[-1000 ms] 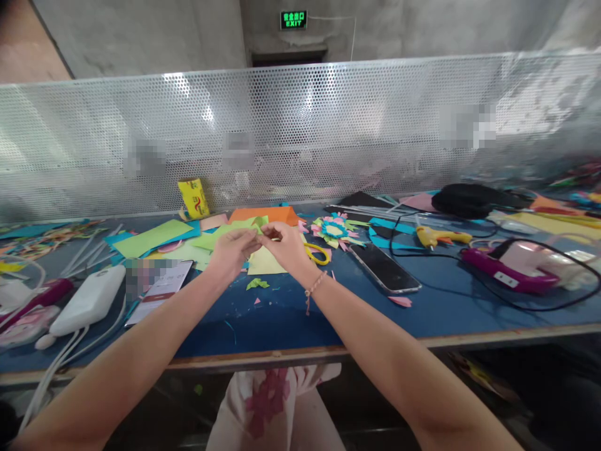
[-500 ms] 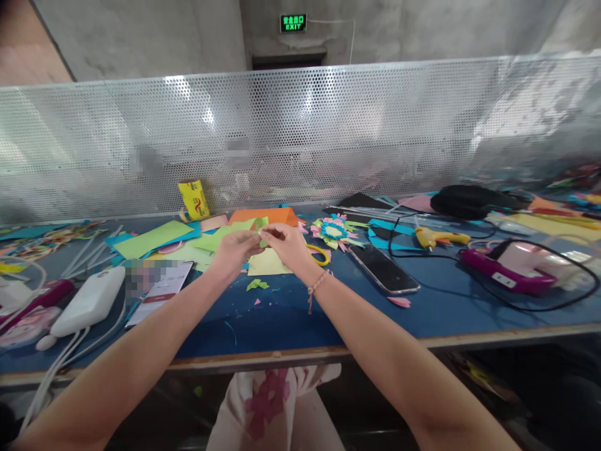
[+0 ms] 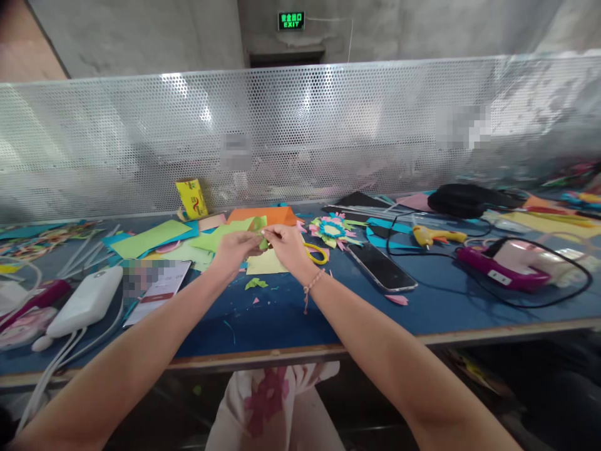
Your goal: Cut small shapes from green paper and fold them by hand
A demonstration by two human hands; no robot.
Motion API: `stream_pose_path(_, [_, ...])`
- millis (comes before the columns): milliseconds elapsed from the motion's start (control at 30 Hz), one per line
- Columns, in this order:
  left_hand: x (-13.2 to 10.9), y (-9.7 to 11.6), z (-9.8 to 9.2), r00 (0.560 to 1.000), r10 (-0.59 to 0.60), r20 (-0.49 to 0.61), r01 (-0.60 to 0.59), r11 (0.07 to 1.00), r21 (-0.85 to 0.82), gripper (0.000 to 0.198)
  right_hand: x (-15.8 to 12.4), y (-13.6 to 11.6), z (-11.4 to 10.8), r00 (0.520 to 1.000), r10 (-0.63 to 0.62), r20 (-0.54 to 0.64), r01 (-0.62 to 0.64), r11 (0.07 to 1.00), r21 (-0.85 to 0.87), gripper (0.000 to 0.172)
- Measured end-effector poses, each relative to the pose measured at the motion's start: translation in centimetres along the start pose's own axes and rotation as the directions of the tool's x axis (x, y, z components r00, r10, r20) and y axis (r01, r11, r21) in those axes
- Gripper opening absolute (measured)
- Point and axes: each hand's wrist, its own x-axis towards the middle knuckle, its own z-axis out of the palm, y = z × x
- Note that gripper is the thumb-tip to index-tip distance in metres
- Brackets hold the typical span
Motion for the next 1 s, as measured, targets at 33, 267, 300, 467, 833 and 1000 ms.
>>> stream_pose_path(33, [0.0, 0.0, 0.0, 1.000, 0.006, -0.014, -0.006, 1.000, 0.010, 0.019, 0.0, -0.1, 0.0, 1.000, 0.006, 0.009, -0.006, 1.000, 0.014, 0.020])
stream_pose_path(267, [0.1, -0.3, -0.2, 0.997, 0.050, -0.066, -0.051, 0.999, -0.013, 0.015, 0.2, 0.1, 0.1, 0.999, 0.020, 0.030, -0.020, 0.999, 0.031, 0.021])
stream_pose_path(300, [0.1, -0.4, -0.1, 0.997, 0.044, -0.066, -0.047, 0.998, -0.041, 0.015, 0.2, 0.3, 0.1, 0.999, 0.031, 0.036, -0.033, 0.997, 0.063, 0.022])
stream_pose_path(467, [0.2, -0.5, 0.1, 0.998, 0.008, -0.058, -0.017, 0.987, -0.163, 0.013, 0.2, 0.9, 0.3, 0.998, 0.052, 0.028, -0.056, 0.981, 0.185, 0.021])
stream_pose_path(833, [0.1, 0.0, -0.2, 0.998, 0.024, -0.065, -0.029, 0.997, -0.068, 0.018, 0.4, 1.1, 0.5, 0.995, 0.095, 0.041, -0.102, 0.971, 0.216, 0.022])
stream_pose_path(1000, [0.0, -0.1, 0.0, 0.999, -0.010, 0.032, 0.014, 0.990, -0.138, 0.022, 0.4, 1.0, 0.1, 0.993, 0.117, 0.003, -0.114, 0.962, 0.248, 0.020])
